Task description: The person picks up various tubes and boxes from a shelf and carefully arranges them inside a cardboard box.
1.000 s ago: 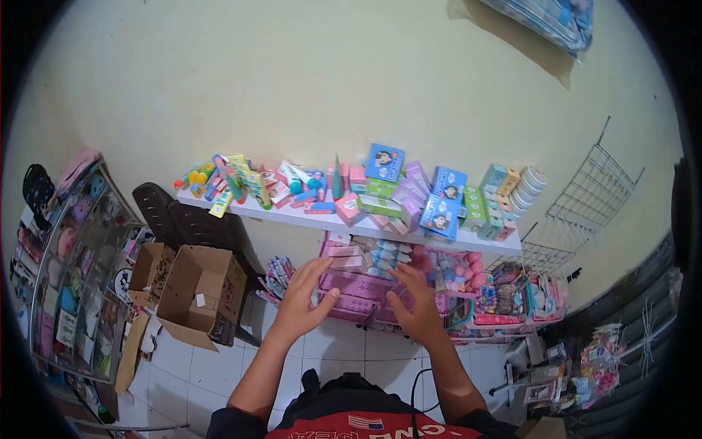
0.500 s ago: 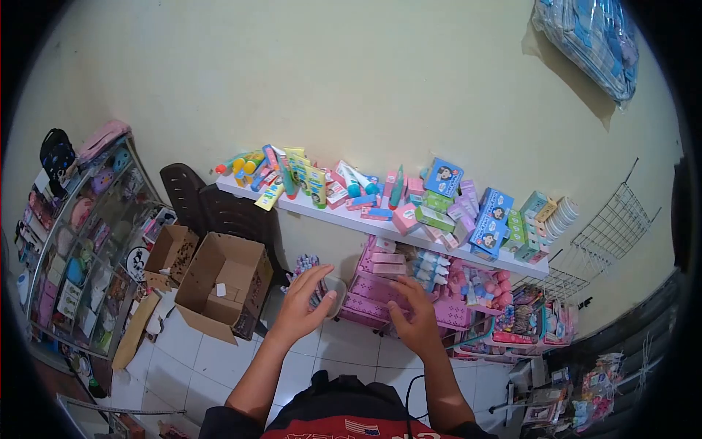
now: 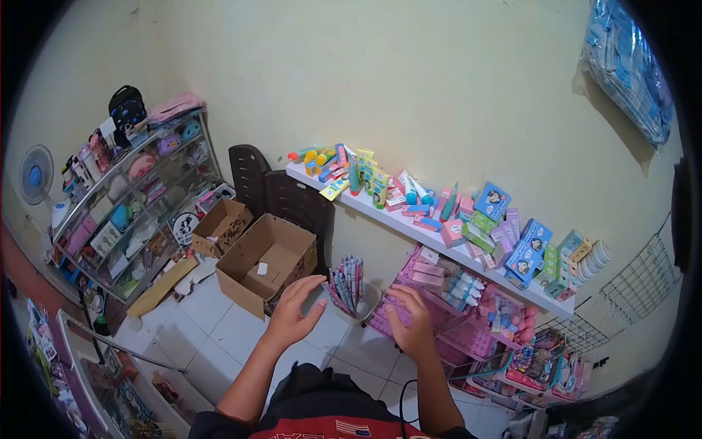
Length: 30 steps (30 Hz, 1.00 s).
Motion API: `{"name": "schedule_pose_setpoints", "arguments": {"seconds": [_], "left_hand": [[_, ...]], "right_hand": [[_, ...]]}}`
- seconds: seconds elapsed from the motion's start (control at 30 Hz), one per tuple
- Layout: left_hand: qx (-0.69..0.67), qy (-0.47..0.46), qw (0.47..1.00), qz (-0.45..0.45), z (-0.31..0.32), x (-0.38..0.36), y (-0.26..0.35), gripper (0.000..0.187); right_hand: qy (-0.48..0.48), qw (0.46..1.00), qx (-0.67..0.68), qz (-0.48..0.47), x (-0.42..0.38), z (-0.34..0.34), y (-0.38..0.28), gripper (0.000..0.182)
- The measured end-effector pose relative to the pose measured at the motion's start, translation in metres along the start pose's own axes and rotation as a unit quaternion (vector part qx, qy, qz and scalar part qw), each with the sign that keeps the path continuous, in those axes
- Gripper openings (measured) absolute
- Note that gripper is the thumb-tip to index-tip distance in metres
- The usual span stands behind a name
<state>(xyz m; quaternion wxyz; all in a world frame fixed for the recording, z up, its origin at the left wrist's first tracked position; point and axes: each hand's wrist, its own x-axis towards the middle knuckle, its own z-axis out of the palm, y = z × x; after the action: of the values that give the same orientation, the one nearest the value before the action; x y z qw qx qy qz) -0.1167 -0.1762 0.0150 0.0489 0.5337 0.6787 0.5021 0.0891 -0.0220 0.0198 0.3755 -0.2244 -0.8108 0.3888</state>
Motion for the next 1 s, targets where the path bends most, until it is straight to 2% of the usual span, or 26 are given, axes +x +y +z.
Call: {"name": "schedule_pose_setpoints", "arguments": {"seconds": [0.2,0.47,0.57,0.63,0.8,1.0], "left_hand": [[-0.023,0.015,1.0,0.003,-0.024,-0.008,-0.02,0.039],[-0.053,-0.007,0.999,0.007,-0.071,0.041,-0.094,0.039],[-0.074,-0.018,0.997,0.001,-0.096,0.062,-0.126,0.039],[-0.069,-0.027,0.997,0.002,-0.115,0.073,-0.145,0.038],[-0.068,-0.042,0.997,0.003,-0.142,0.098,-0.191,0.037],[-0.043,-0.054,0.997,0.021,-0.148,0.14,-0.215,0.036]], "right_hand": [[-0.01,1.0,-0.011,-0.015,0.004,0.03,-0.01,0.027],[0.039,0.997,-0.039,-0.046,0.045,0.092,-0.018,0.026],[0.029,0.999,-0.03,0.015,0.065,0.128,-0.024,0.025],[0.024,0.997,-0.068,-0.004,0.081,0.152,-0.027,0.025],[0.024,0.998,-0.057,0.029,0.102,0.205,-0.031,0.026],[0.03,0.998,-0.048,0.04,0.129,0.231,-0.02,0.025]]}}
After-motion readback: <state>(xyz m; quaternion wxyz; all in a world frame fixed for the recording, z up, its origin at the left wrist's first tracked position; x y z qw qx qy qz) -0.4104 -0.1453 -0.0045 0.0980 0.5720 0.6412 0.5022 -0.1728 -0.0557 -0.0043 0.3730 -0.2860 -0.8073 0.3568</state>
